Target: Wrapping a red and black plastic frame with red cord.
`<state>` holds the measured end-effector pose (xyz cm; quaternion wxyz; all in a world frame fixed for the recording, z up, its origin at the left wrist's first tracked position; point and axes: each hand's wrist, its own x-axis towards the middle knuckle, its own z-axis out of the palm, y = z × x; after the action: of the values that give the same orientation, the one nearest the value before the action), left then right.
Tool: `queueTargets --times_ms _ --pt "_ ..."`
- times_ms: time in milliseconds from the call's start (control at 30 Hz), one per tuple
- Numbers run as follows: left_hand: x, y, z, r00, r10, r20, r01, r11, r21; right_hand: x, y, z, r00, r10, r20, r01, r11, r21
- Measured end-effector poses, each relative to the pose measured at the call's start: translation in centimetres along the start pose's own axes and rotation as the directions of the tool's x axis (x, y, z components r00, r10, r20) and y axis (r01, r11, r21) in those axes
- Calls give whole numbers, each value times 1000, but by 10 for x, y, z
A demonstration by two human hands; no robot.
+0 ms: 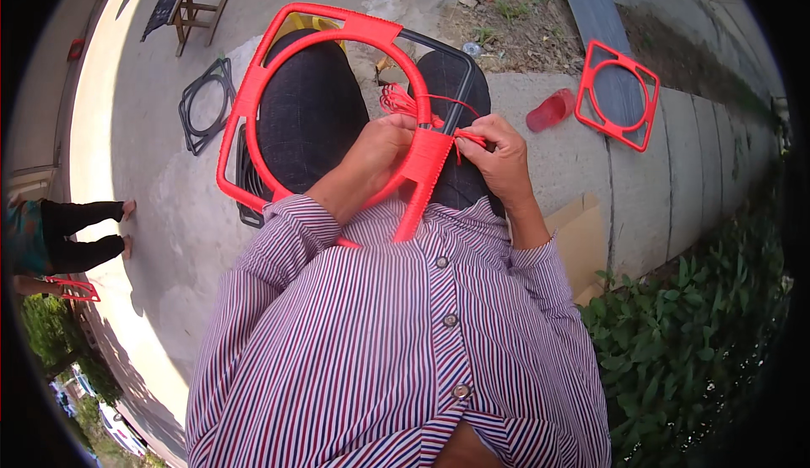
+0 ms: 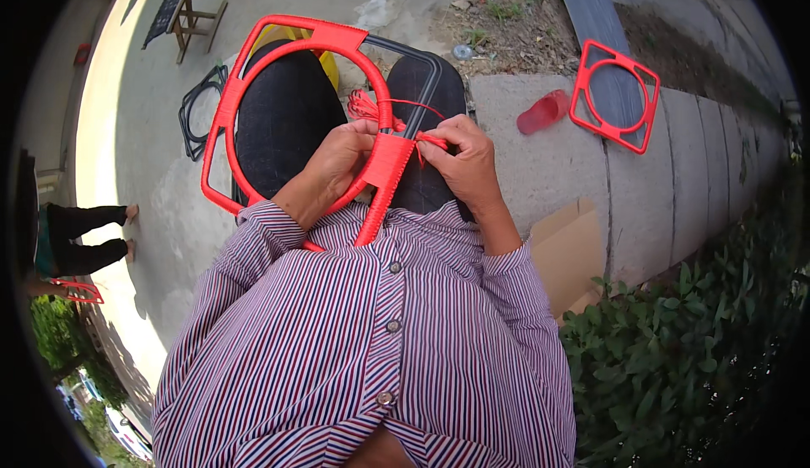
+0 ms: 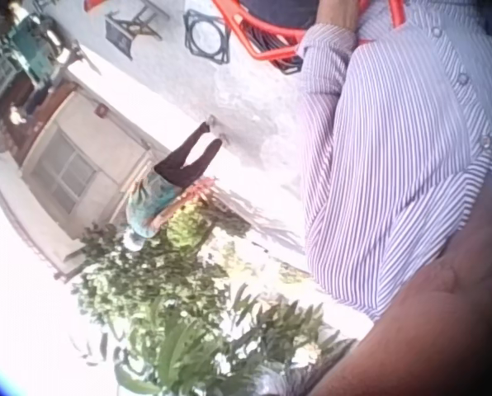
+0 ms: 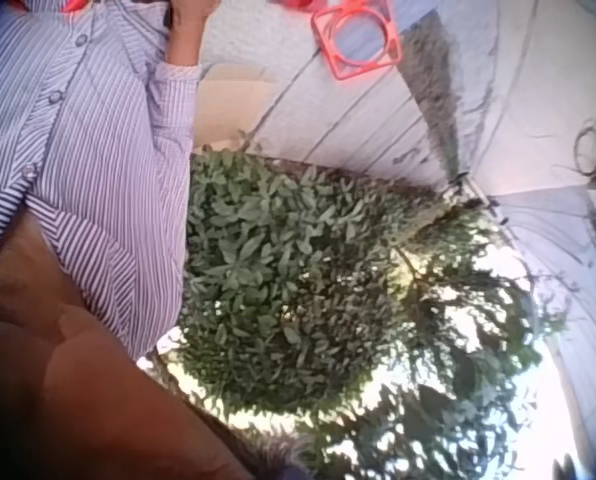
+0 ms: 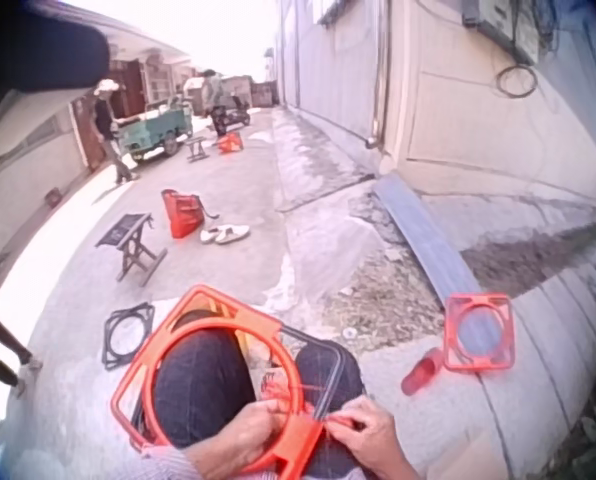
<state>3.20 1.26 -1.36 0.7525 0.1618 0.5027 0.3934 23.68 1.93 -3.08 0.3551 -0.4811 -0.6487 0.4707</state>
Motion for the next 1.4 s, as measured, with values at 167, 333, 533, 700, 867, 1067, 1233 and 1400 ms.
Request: queueTargets --times_ms 167,333,533,700,867,1067,1233,1400 --pt "-2 3 -1 999 49 4 -48 984 -172 -27 -18 -53 991 -133 -16 70 409 910" --pt "-10 7 2 997 55 58 -41 975 -217 -39 -10 -101 955 -295 4 31 113 993" --pt "-7 0 0 996 52 78 -38 984 -172 -10 -15 -16 967 254 18 -203 725 658" --pt "-2 -9 -13 991 119 58 -115 990 -76 -1 -22 4 953 297 58 -293 855 429" --pt "-13 1 -2 986 50 160 -5 963 -271 -3 -14 -20 950 305 71 -274 698 661" --pt "-13 0 3 990 35 136 -33 999 -19 -20 -39 0 956 275 103 -267 671 691" --pt "-10 -3 -3 978 56 201 -24 987 -156 -20 -32 -32 950 288 121 -298 718 630" --pt "-3 -8 -4 978 58 199 -13 975 -223 -28 -34 -33 940 318 128 -333 761 557"
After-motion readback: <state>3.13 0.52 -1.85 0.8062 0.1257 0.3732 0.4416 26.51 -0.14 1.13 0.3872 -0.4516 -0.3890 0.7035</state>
